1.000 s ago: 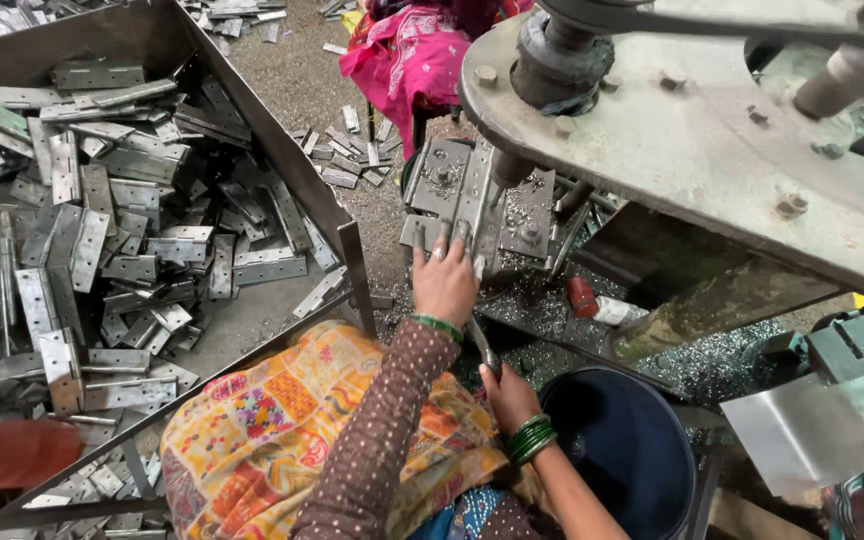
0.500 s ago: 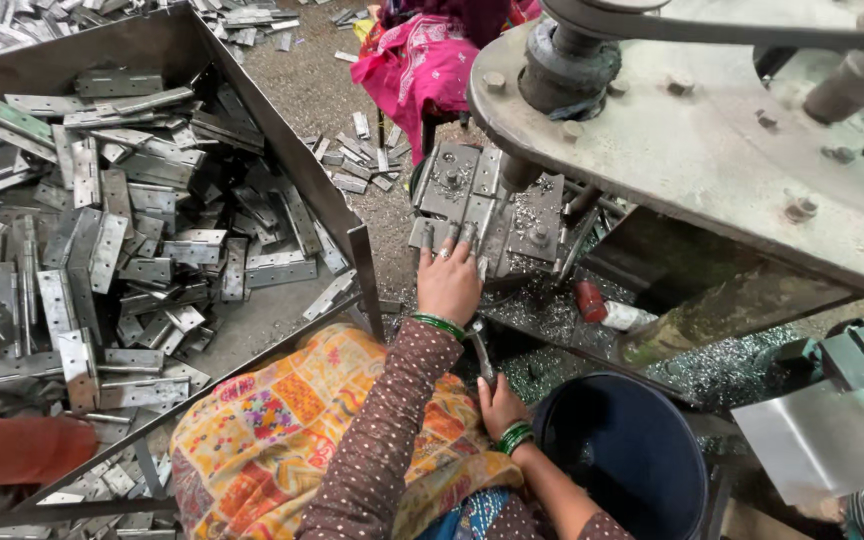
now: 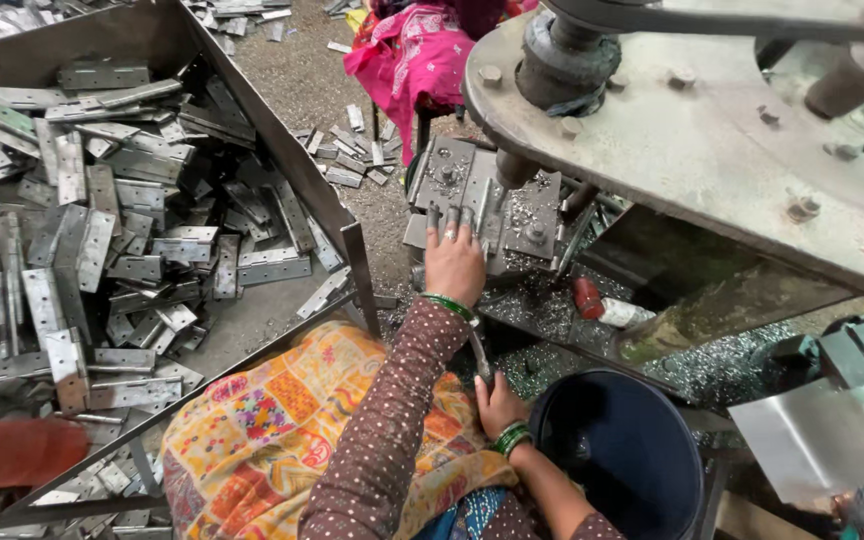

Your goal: The person picks metal hinge parts from a container by hand, places them into a machine fixture, and operates a lever to drill them.

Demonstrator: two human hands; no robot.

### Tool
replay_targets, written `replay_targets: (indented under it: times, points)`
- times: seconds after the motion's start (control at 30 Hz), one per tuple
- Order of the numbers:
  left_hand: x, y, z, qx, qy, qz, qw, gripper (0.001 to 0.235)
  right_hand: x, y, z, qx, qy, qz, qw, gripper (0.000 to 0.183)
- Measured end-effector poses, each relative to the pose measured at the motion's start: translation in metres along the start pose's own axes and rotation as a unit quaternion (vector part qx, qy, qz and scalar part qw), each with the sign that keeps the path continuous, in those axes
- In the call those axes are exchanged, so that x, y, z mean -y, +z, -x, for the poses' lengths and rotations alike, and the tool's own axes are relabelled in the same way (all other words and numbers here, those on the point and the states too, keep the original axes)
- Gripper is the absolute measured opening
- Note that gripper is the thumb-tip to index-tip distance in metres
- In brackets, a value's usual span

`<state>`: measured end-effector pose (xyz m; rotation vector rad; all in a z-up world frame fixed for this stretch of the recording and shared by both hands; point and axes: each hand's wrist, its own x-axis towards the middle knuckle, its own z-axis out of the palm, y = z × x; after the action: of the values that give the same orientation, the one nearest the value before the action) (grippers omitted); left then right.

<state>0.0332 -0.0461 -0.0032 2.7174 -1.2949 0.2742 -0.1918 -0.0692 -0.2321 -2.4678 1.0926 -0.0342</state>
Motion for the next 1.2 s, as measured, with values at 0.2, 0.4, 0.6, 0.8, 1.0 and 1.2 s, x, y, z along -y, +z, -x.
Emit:
replay_targets:
  times: [0.2,0.4,0.6,0.8,1.0,1.2]
  points:
    - [-0.001,0.005,0.019,-0.057,-0.006,0.054,0.997,0.027,-0.001,-0.009,0.003,0.002,-0.024,-0.061,0.998,0.051]
    - [0.0,0.011,-0.001,-0.037,0.005,0.067,0.997,0.027,0.03,-0.087,0.01,0.106,0.041,-0.048,0.992,0.05]
    - [-0.002,0.017,-0.029,0.021,0.002,0.066,0.998,0.036,0.024,-0.051,0.008,-0.002,-0.017,-0.084,0.996,0.051]
    - [-0.007,0.021,-0.021,-0.027,-0.007,0.039,0.999,0.037,0.019,-0.05,0.011,0.007,-0.009,-0.077,0.997,0.05]
    - [0.001,0.01,-0.006,-0.031,0.007,0.067,0.997,0.034,0.032,-0.089,0.003,0.101,0.005,-0.056,0.993,0.055]
    - [-0.001,0.003,-0.009,0.016,-0.019,0.097,0.995,0.03,0.009,-0.023,0.013,0.013,-0.015,-0.039,0.999,0.055]
